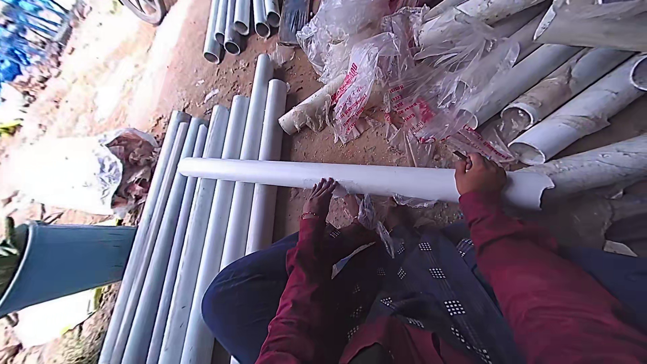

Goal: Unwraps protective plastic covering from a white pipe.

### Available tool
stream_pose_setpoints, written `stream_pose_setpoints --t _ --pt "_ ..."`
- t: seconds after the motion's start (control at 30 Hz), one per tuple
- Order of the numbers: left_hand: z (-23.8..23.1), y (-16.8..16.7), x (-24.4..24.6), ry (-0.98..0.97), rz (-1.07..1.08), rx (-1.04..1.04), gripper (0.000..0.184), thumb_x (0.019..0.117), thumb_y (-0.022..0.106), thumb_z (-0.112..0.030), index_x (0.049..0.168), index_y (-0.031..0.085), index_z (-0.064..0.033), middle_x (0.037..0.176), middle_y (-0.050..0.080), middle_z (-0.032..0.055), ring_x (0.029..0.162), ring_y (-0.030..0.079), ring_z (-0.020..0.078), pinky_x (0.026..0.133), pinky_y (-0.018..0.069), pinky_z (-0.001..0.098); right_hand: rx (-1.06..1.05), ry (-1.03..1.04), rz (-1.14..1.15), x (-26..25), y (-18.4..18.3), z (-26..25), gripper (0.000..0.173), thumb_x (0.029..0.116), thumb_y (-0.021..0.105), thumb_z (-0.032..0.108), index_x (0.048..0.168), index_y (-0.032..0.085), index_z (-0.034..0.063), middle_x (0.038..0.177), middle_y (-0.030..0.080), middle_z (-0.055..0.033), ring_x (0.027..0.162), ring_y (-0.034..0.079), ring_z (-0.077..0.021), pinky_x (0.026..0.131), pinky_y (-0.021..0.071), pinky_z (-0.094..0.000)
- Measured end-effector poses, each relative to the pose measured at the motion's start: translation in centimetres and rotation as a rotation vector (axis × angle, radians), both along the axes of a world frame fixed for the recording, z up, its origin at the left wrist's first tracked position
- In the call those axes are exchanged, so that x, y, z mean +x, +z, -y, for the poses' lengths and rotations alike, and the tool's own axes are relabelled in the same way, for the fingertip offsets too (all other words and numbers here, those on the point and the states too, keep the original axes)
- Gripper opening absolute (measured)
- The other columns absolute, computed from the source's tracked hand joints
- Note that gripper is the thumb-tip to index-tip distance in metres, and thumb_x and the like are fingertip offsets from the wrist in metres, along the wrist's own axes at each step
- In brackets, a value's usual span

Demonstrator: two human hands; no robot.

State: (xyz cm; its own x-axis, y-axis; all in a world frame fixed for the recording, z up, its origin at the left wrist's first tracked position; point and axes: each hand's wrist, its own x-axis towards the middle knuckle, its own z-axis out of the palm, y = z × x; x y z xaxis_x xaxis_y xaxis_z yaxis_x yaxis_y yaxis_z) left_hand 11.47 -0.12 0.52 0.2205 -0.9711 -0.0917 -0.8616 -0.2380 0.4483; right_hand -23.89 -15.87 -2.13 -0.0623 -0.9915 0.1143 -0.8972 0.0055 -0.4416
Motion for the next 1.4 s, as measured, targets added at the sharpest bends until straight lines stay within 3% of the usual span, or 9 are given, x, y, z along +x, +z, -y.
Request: stream_pose_setpoints --t 0.17,0.3,0.43,0.6,0.67,1.07,1.27,1.3,1.4 --pt "-0.1 -1.5 -0.4 0.047 0.057 -0.246 0.031 0.0988 0.058 0.002 0.128 0.069 0.0039 0.139 0.064 0.0205 0.137 0.055 0.0384 0.119 0.0374 0.0504 -0.001 -0.005 -0.010 -0.1 -0.1 0.0 0.033 0.1020 0.056 0.021 0.111 0.067 -0.0081 0.105 0.071 -0.0320 0.103 0.068 -0.0526 0.088 0.0468 -0.0682" --pt "1.0 -1.8 1.1 -0.051 0.099 -0.053 0.059 0.0950 0.069 -0.006 0.151 0.051 -0.0060 0.164 0.038 0.0162 0.156 0.027 0.0359 0.125 0.0135 0.0619 0.015 -0.004 -0.010 -0.1 0.0 -0.1 0.033 0.1031 0.055 0.022 0.113 0.067 -0.0081 0.106 0.071 -0.0325 0.104 0.067 -0.0529 0.090 0.0462 -0.0685" --pt "1.0 -2.8 1.1 -0.026 0.129 -0.248 0.037 0.0992 0.051 0.008 0.128 0.071 -0.0015 0.139 0.065 0.0163 0.136 0.057 0.0372 0.118 0.0372 0.0548 0.045 -0.006 -0.015 0.1 0.6 -0.1 0.035 0.1041 0.051 0.021 0.109 0.066 -0.0100 0.106 0.070 -0.0347 0.104 0.067 -0.0542 0.089 0.0454 -0.0684" --pt "0.4 -1.9 0.1 0.031 0.106 -0.255 0.036 0.0992 0.048 0.010 0.125 0.072 0.0022 0.135 0.066 0.0197 0.132 0.060 0.0398 0.116 0.0415 0.0529 0.218 -0.024 -0.035 2.2 2.2 -1.0 0.039 0.1093 0.040 0.020 0.121 0.061 -0.0120 0.119 0.064 -0.0354 0.120 0.059 -0.0513 0.105 0.0391 -0.0637" --pt "0.0 -2.1 0.0 0.033 0.106 -0.230 0.035 0.0996 0.048 0.009 0.125 0.072 0.0027 0.136 0.066 0.0200 0.132 0.059 0.0404 0.116 0.0409 0.0535 0.173 -0.089 -0.022 0.9 1.8 0.1 0.037 0.1057 0.049 0.024 0.115 0.066 -0.0080 0.113 0.069 -0.0335 0.112 0.064 -0.0535 0.093 0.0433 -0.0700" --pt "-3.1 2.4 -3.1 0.131 -0.020 0.201 0.041 0.1054 0.038 0.004 0.138 0.063 0.0005 0.147 0.058 0.0183 0.144 0.049 0.0347 0.123 0.0320 0.0470 0.253 -0.132 -0.044 0.7 2.0 0.8 0.043 0.1067 0.047 0.030 0.121 0.066 -0.0054 0.117 0.069 -0.0329 0.116 0.063 -0.0534 0.096 0.0416 -0.0713" --pt "-3.9 2.9 -4.8 -0.041 0.087 0.747 0.056 0.1036 0.036 0.007 0.158 0.037 -0.0045 0.166 0.034 0.0147 0.156 0.028 0.0303 0.128 0.0193 0.0467 0.034 0.032 -0.075 0.6 0.2 0.5 0.034 0.1047 0.049 0.021 0.114 0.066 -0.0071 0.117 0.068 -0.0316 0.106 0.065 -0.0541 0.087 0.0440 -0.0696" --pt "-4.0 2.0 -4.6 -0.085 0.102 0.816 0.055 0.1050 0.038 0.002 0.159 0.035 -0.0043 0.166 0.033 0.0164 0.156 0.028 0.0329 0.127 0.0203 0.0496 0.010 0.078 -0.087 0.6 -0.4 0.5 0.033 0.1045 0.050 0.020 0.113 0.066 -0.0072 0.118 0.068 -0.0313 0.103 0.066 -0.0547 0.083 0.0451 -0.0702" --pt "-5.3 0.1 -4.0 -0.111 0.068 0.745 0.043 0.1062 0.047 -0.014 0.148 0.054 -0.0058 0.150 0.053 0.0243 0.140 0.050 0.0452 0.115 0.0356 0.0629 0.035 0.110 -0.078 0.7 -1.6 0.7 0.029 0.1040 0.050 0.017 0.110 0.066 -0.0066 0.121 0.065 -0.0320 0.098 0.066 -0.0557 0.077 0.0480 -0.0696"
